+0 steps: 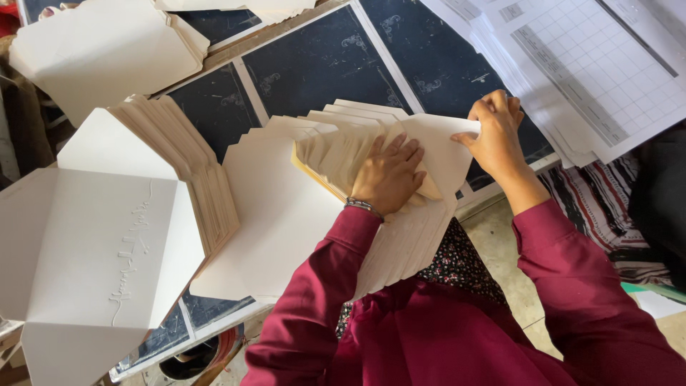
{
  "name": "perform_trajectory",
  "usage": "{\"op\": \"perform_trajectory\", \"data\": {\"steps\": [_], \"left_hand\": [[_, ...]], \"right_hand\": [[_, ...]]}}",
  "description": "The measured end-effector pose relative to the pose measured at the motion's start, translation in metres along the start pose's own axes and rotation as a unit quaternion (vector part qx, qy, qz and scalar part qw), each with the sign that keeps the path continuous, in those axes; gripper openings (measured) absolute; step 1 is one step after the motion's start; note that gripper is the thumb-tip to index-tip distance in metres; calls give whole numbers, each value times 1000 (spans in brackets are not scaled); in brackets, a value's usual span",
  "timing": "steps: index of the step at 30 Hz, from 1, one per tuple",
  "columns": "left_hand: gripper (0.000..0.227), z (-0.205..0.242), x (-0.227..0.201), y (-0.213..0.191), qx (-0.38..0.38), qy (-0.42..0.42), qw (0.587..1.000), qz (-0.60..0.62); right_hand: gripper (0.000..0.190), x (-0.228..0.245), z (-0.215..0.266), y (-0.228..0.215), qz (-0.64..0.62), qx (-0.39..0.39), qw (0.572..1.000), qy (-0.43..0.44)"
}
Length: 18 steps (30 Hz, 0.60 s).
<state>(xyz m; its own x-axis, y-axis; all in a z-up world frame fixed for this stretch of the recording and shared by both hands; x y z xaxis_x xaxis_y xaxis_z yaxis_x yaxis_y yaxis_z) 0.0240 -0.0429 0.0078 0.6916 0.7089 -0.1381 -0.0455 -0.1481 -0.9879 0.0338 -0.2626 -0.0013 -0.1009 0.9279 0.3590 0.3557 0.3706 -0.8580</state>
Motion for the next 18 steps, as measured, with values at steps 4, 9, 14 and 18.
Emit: {"op": "perform_trajectory", "data": {"steps": [4,9,14,18], "left_hand": [[53,-2,0,-4,3,1,1000,-3],[55,-2,0,-5,35,-6,999,7],[57,-5,0,1,51,-6,999,0],[54,-7,0,5,33,3,999,2]], "right_hand": [[45,-14,-7,8,-36,39,998,33],[18,6,0,17,-484,-54,851,199],[82,69,-3,18,-633,55,758,149],[80,116,1,-7,-452,75,879,133]]}}
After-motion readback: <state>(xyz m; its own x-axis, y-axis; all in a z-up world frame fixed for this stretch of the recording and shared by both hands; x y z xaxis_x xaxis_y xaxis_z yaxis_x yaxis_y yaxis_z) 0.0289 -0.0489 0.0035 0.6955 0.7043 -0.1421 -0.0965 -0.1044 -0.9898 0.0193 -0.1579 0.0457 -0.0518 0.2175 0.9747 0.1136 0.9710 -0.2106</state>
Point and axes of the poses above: each hand's wrist, its own z-axis away from the middle knuckle, its own y-axis out of the palm, x = y × z, the point moved 6 cm from there along -z, towards the middle knuckle, and after that the axes turned 3 degrees about -y, right-handed, at the moved point
